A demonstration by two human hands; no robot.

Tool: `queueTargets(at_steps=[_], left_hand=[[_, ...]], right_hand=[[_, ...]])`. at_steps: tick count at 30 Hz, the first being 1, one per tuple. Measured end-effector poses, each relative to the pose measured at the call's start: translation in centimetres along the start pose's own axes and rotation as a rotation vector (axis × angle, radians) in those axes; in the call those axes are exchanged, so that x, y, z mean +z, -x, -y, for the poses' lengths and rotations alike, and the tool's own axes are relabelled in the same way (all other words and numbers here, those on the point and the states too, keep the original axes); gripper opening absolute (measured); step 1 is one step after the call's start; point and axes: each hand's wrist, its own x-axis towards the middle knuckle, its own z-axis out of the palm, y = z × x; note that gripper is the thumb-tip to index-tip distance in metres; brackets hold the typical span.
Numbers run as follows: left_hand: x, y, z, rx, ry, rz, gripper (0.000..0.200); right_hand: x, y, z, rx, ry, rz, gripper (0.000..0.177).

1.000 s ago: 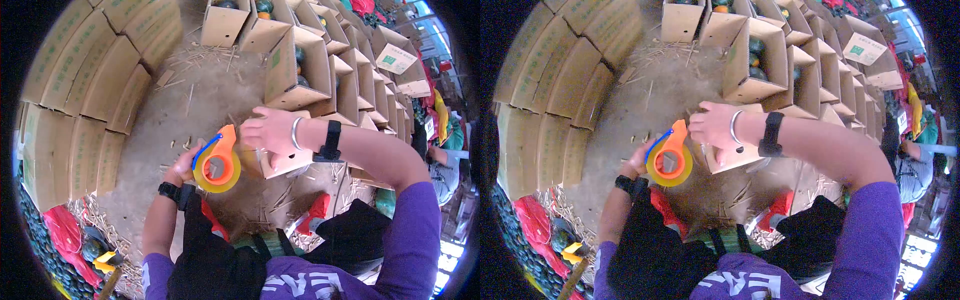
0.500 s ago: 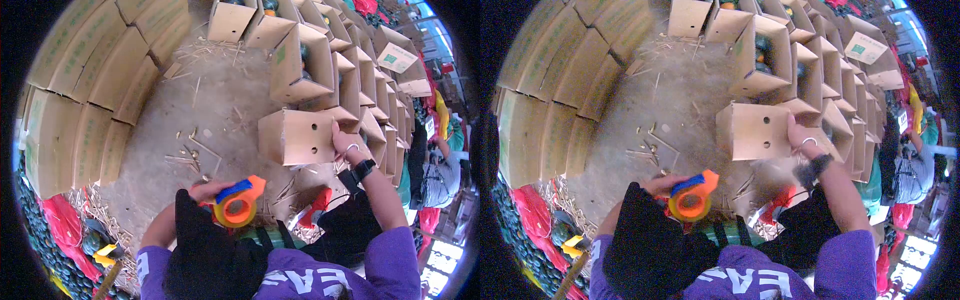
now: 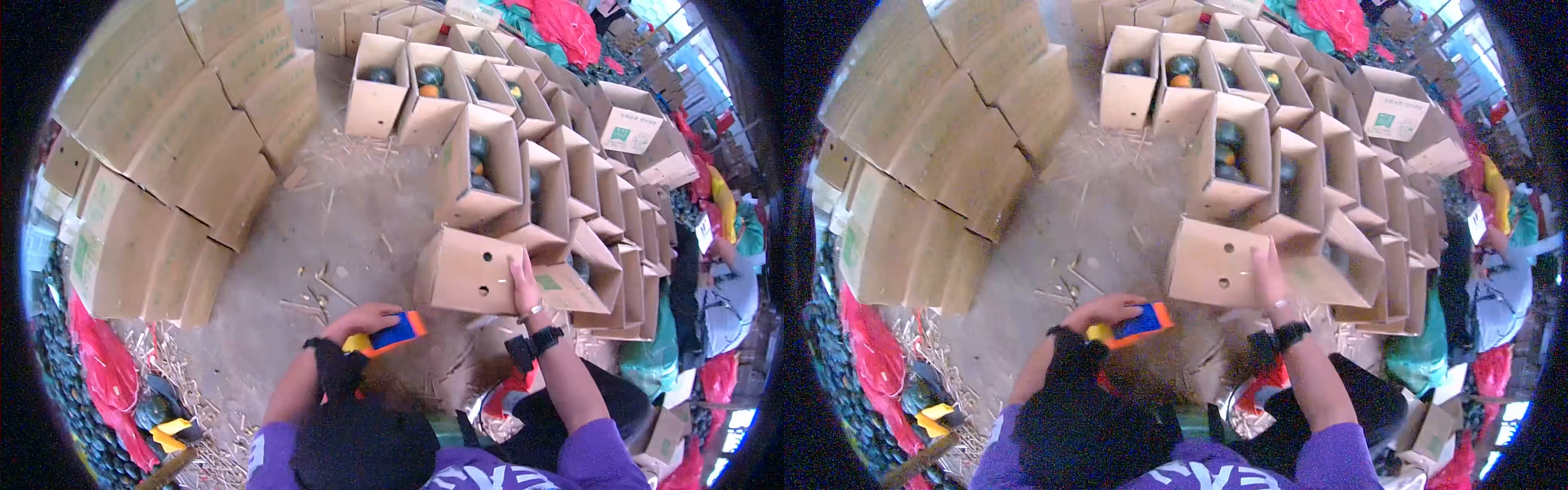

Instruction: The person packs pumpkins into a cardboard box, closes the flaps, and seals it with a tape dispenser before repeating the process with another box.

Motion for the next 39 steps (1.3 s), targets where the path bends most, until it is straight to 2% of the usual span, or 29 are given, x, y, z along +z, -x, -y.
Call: queueTargets(at_steps=[2, 3, 5, 6, 7, 8, 9, 10, 11, 13, 14, 17, 20, 21, 23, 24, 26, 27, 28, 29, 30, 31, 32, 34, 35, 36, 37, 38, 39], left_hand=[[-1.8, 3.3, 1.1, 0.020, -0.071, -0.342, 0.046], [-3.3, 4.5, -1.2, -0.056, 0.003, -0.319, 0.049], [-4.6, 5.0, -5.3, -0.231, 0.274, -0.514, 0.052], [-4.5, 3.8, -5.8, -0.091, 0.153, -0.684, 0.054], [-4.8, 1.8, -4.3, -0.104, 0.042, -0.696, 0.062], [-5.1, -0.3, -2.8, -0.119, -0.070, -0.710, 0.070], [-5.8, 1.5, -4.9, -0.193, -0.086, -0.651, 0.074], [-6.5, 2.5, -6.0, -0.258, -0.095, -0.575, 0.078], [-6.8, 2.5, -5.6, -0.206, -0.013, -0.625, 0.078], [-5.2, 1.8, -4.1, -0.084, 0.145, -0.685, 0.078], [-4.6, 1.7, -3.3, -0.092, 0.148, -0.698, 0.079], [-4.8, 2.9, -2.8, -0.111, 0.166, -0.699, 0.080], [-3.9, 3.6, -0.7, -0.154, 0.139, -0.786, 0.080], [-3.4, 4.9, -0.4, -0.047, 0.266, -0.872, 0.078], [-3.9, 10.7, -1.9, -0.068, 0.285, -0.970, 0.069], [-4.6, 13.9, -2.2, 0.054, 0.344, -0.987, 0.057], [-5.7, 21.0, -3.2, 0.441, 0.410, -1.229, 0.041], [-6.2, 26.6, -5.4, 0.517, 0.332, -1.291, 0.038], [-6.3, 31.5, -6.9, 0.405, 0.246, -1.473, 0.035], [-6.8, 39.2, -8.2, 0.558, 0.656, -1.482, 0.032], [-8.7, 42.6, -4.1, 0.689, 0.241, -1.776, 0.026], [-10.1, 46.8, -6.0, 0.511, -0.015, -1.984, 0.026], [-11.3, 49.4, -8.3, 0.622, -0.180, -2.150, 0.025], [-13.6, 53.3, -8.0, 0.233, -0.661, -2.413, 0.023], [-15.0, 55.0, -5.9, 0.061, -0.794, -2.420, 0.024], [-16.6, 55.7, -3.5, -0.115, -0.925, -2.416, 0.026], [-17.3, 55.6, -2.3, -0.472, -0.718, -2.338, 0.033], [-18.2, 54.2, -1.0, -0.432, -0.603, -2.405, 0.038], [-19.4, 53.9, 0.4, -0.340, -0.471, -2.351, 0.042]], right_hand=[[1.7, 0.4, 0.6, -0.061, -0.321, 0.019, 0.061], [2.3, 0.8, 2.9, -0.077, -0.302, 0.036, 0.060], [5.2, 0.8, 4.2, -0.061, -0.453, 0.072, 0.056], [6.3, 1.5, 6.4, -0.037, -0.681, 0.102, 0.054], [7.1, 1.9, 8.2, 0.000, -0.901, 0.136, 0.053], [7.8, 1.4, 9.2, 0.079, -0.993, 0.191, 0.052], [8.5, 1.5, 6.2, -0.454, -0.337, -0.039, 0.050], [9.6, 1.7, 5.5, -0.402, -0.405, -0.067, 0.049], [10.3, 1.3, 4.5, -0.232, -0.538, -0.080, 0.050], [9.1, -0.9, 1.1, -0.040, -0.190, -0.072, 0.053], [8.4, -2.0, -0.6, 0.047, -0.019, -0.081, 0.054], [8.8, -3.5, -7.2, 0.328, -0.636, 0.208, 0.059], [8.3, -2.9, -4.9, 0.271, -0.510, 0.294, 0.062], [8.6, -3.0, -3.0, 0.133, -0.486, 0.300, 0.063], [9.2, -0.5, 1.1, -0.092, -0.425, 0.312, 0.067], [9.9, 1.2, 3.6, -0.200, -0.400, 0.319, 0.069], [11.2, 4.1, 14.6, -0.373, -0.562, 0.438, 0.085], [11.9, 5.5, 20.4, -0.499, -0.622, 0.496, 0.091], [12.8, 7.0, 26.2, -0.474, -0.706, 0.577, 0.106], [13.8, 8.9, 33.5, -0.697, -0.642, 0.689, 0.109], [15.6, 8.1, 35.8, -0.879, -0.508, 0.667, 0.118], [17.0, 9.1, 39.6, -0.942, -0.444, 0.643, 0.113], [17.6, 10.8, 43.8, -0.908, -0.453, 0.674, 0.109], [22.5, 9.8, 47.9, -1.007, -0.443, 0.694, 0.100], [24.5, 9.7, 49.5, -0.877, -0.232, 0.672, 0.098], [28.4, 9.3, 48.9, -0.884, -0.448, 0.703, 0.090], [31.3, 9.1, 48.3, -0.887, -0.667, 0.730, 0.082], [31.1, 9.9, 47.8, -0.870, -0.560, 0.888, 0.068], [30.3, 10.6, 46.8, -0.843, -0.434, 1.038, 0.055]])
